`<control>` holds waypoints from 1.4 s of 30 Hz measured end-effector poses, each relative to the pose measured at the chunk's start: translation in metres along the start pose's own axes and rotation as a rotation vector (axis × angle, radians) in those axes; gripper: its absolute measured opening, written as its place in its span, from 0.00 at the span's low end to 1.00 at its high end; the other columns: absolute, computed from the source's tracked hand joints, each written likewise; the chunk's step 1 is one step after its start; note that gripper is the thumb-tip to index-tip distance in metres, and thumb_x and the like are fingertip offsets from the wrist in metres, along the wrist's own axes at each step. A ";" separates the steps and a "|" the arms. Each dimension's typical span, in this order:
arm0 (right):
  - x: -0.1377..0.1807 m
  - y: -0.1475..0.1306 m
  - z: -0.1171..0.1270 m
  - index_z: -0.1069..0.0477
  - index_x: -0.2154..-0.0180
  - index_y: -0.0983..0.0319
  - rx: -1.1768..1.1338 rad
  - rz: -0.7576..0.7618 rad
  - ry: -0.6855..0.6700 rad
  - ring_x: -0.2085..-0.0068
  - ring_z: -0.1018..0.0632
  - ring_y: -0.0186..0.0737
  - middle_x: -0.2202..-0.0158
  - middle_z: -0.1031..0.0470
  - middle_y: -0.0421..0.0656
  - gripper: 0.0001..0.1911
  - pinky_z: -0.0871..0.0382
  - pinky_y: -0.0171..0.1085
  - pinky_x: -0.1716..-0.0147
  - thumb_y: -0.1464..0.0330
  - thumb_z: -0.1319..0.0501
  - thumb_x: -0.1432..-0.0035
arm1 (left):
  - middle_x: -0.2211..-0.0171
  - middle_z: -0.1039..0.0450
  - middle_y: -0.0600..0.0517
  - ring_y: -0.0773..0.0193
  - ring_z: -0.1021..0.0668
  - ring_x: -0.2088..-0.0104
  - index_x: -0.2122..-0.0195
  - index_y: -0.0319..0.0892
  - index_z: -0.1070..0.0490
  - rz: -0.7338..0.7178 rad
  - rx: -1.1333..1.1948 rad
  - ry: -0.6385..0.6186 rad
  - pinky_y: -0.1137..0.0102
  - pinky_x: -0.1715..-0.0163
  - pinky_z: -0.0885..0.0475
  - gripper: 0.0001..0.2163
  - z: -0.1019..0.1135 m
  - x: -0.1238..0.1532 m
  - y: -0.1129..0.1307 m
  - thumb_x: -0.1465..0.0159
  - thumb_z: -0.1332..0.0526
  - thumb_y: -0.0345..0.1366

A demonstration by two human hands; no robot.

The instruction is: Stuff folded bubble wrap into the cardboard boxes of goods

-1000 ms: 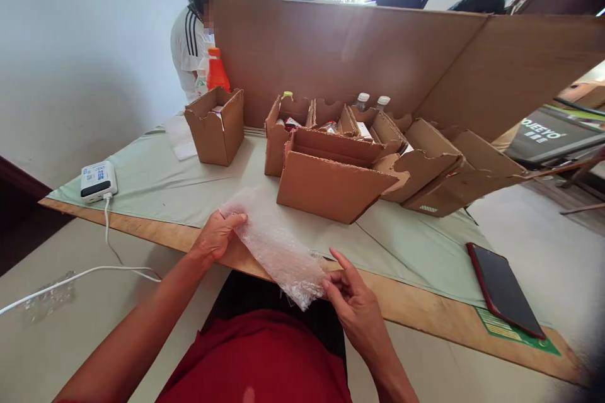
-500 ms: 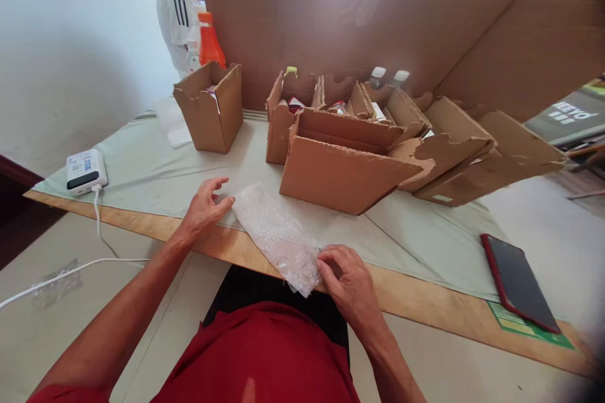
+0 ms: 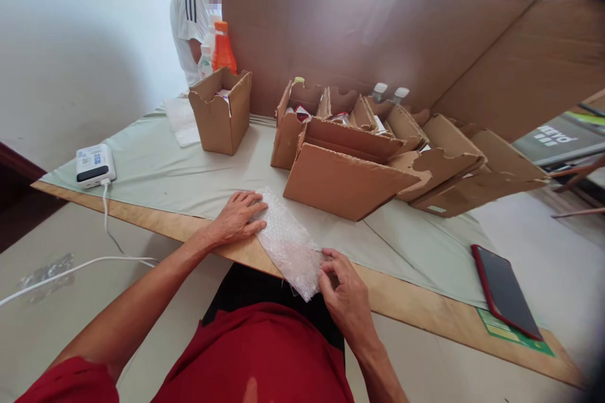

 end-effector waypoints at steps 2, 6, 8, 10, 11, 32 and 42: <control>0.002 0.000 0.001 0.32 0.70 0.59 0.037 0.032 -0.001 0.49 0.20 0.49 0.51 0.22 0.52 0.08 0.26 0.47 0.50 0.73 0.45 0.39 | 0.39 0.31 0.40 0.44 0.32 0.37 0.43 0.42 0.28 -0.012 -0.045 -0.026 0.46 0.36 0.41 0.18 -0.001 -0.001 0.001 0.32 0.40 0.40; 0.012 0.000 0.020 0.28 0.57 0.59 0.128 0.122 -0.011 0.47 0.21 0.50 0.47 0.24 0.52 0.10 0.25 0.48 0.49 0.73 0.45 0.38 | 0.37 0.33 0.39 0.43 0.34 0.35 0.40 0.41 0.30 -0.024 -0.099 -0.074 0.46 0.35 0.44 0.19 -0.002 0.000 0.000 0.31 0.42 0.40; 0.021 -0.001 0.032 0.32 0.44 0.59 0.190 0.223 -0.079 0.42 0.24 0.51 0.41 0.28 0.53 0.21 0.25 0.50 0.47 0.73 0.44 0.38 | 0.36 0.33 0.39 0.43 0.34 0.35 0.40 0.42 0.30 -0.033 -0.107 -0.094 0.46 0.35 0.44 0.20 -0.001 0.000 -0.001 0.31 0.42 0.40; 0.028 -0.003 0.038 0.37 0.37 0.59 0.248 0.318 -0.173 0.39 0.28 0.55 0.36 0.33 0.55 0.29 0.27 0.53 0.45 0.74 0.42 0.40 | 0.36 0.33 0.39 0.43 0.34 0.35 0.40 0.42 0.30 -0.044 -0.108 -0.110 0.46 0.35 0.44 0.20 0.001 -0.002 -0.002 0.31 0.42 0.41; 0.029 -0.005 0.038 0.38 0.35 0.60 0.270 0.354 -0.209 0.38 0.29 0.57 0.35 0.35 0.56 0.32 0.27 0.55 0.46 0.74 0.41 0.41 | 0.37 0.33 0.39 0.43 0.33 0.35 0.40 0.42 0.30 -0.048 -0.107 -0.116 0.45 0.35 0.43 0.20 0.002 -0.003 -0.002 0.32 0.41 0.41; -0.033 -0.060 -0.021 0.25 0.56 0.60 -0.265 -0.016 -0.528 0.69 0.25 0.39 0.69 0.23 0.40 0.09 0.31 0.38 0.65 0.70 0.39 0.38 | 0.60 0.18 0.47 0.59 0.18 0.60 0.51 0.43 0.25 0.210 0.379 0.336 0.64 0.57 0.22 0.12 -0.004 0.104 0.089 0.35 0.41 0.31; -0.021 -0.032 -0.026 0.30 0.43 0.61 -0.482 -0.150 -0.353 0.71 0.26 0.36 0.70 0.26 0.38 0.23 0.29 0.35 0.68 0.66 0.40 0.40 | 0.68 0.20 0.52 0.64 0.20 0.70 0.50 0.42 0.26 0.381 0.373 0.405 0.72 0.71 0.23 0.15 -0.013 0.093 0.085 0.37 0.42 0.29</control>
Point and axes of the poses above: each hand's wrist, its own x-axis away from the middle knuckle, its own z-axis out of the back of the hand, y = z × x, the point moved 2 cm from there along -x, towards the middle knuckle
